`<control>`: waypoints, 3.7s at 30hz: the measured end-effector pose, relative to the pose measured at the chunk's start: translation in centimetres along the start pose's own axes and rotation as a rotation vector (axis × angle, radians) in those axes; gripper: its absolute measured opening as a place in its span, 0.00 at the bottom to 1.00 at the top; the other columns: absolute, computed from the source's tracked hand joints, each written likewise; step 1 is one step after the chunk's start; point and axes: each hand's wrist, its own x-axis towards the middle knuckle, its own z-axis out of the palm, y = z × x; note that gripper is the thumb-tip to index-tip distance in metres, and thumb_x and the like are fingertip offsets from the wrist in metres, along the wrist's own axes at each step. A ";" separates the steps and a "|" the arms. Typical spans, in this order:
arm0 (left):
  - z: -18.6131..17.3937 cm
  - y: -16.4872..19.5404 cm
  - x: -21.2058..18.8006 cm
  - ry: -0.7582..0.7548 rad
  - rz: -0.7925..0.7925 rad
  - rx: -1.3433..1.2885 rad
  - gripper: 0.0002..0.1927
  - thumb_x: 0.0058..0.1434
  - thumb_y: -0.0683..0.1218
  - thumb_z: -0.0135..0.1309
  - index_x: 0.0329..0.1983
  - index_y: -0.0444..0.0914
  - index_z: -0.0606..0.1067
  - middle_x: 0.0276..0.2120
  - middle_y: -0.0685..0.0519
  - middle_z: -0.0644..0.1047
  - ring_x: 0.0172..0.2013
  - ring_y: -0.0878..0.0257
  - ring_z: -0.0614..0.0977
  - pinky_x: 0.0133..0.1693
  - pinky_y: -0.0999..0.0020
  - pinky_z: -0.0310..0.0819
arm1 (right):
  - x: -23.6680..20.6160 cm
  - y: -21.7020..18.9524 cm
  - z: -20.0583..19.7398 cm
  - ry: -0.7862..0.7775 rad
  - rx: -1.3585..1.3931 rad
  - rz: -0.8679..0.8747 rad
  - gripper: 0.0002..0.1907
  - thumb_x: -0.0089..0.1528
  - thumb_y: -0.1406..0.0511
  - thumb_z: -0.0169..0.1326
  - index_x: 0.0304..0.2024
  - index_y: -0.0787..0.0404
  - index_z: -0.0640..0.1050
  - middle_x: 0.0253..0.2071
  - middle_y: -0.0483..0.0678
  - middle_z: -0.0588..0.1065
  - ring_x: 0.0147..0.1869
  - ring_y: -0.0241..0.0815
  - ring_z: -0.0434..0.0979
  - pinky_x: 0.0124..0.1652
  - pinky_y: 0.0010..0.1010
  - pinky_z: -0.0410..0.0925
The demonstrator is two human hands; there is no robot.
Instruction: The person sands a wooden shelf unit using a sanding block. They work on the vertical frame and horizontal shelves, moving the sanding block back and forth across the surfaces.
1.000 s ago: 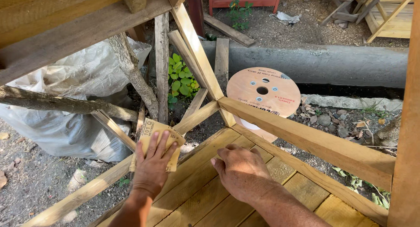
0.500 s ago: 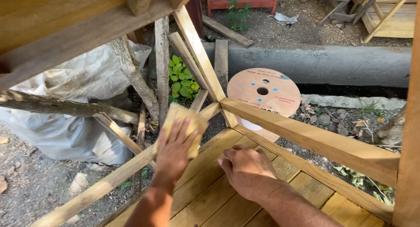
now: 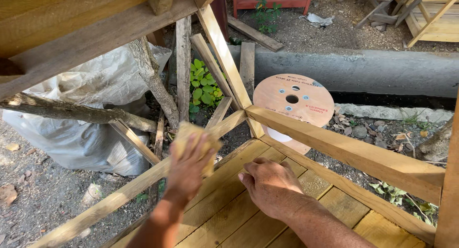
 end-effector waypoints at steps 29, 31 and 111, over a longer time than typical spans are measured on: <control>-0.1 0.4 0.6 -0.094 -0.065 0.014 0.45 0.53 0.29 0.40 0.72 0.58 0.61 0.78 0.57 0.40 0.76 0.58 0.40 0.72 0.48 0.29 | 0.6 1.0 1.0 0.055 0.002 0.008 0.24 0.69 0.50 0.38 0.57 0.54 0.75 0.58 0.47 0.73 0.64 0.47 0.71 0.67 0.48 0.60; -0.6 -4.0 -5.2 -0.069 -0.029 0.053 0.45 0.53 0.31 0.42 0.74 0.58 0.63 0.79 0.55 0.42 0.74 0.56 0.43 0.70 0.47 0.33 | 0.6 0.8 0.9 0.017 -0.019 0.043 0.24 0.70 0.49 0.36 0.57 0.53 0.75 0.56 0.47 0.74 0.62 0.45 0.73 0.68 0.47 0.62; 1.9 -15.4 -24.9 0.038 -0.493 -0.210 0.45 0.46 0.31 0.52 0.68 0.57 0.73 0.63 0.52 0.71 0.63 0.55 0.69 0.65 0.53 0.61 | -2.9 -8.9 4.5 -0.139 -0.391 -0.255 0.21 0.72 0.49 0.37 0.60 0.43 0.74 0.62 0.42 0.67 0.70 0.44 0.61 0.71 0.51 0.52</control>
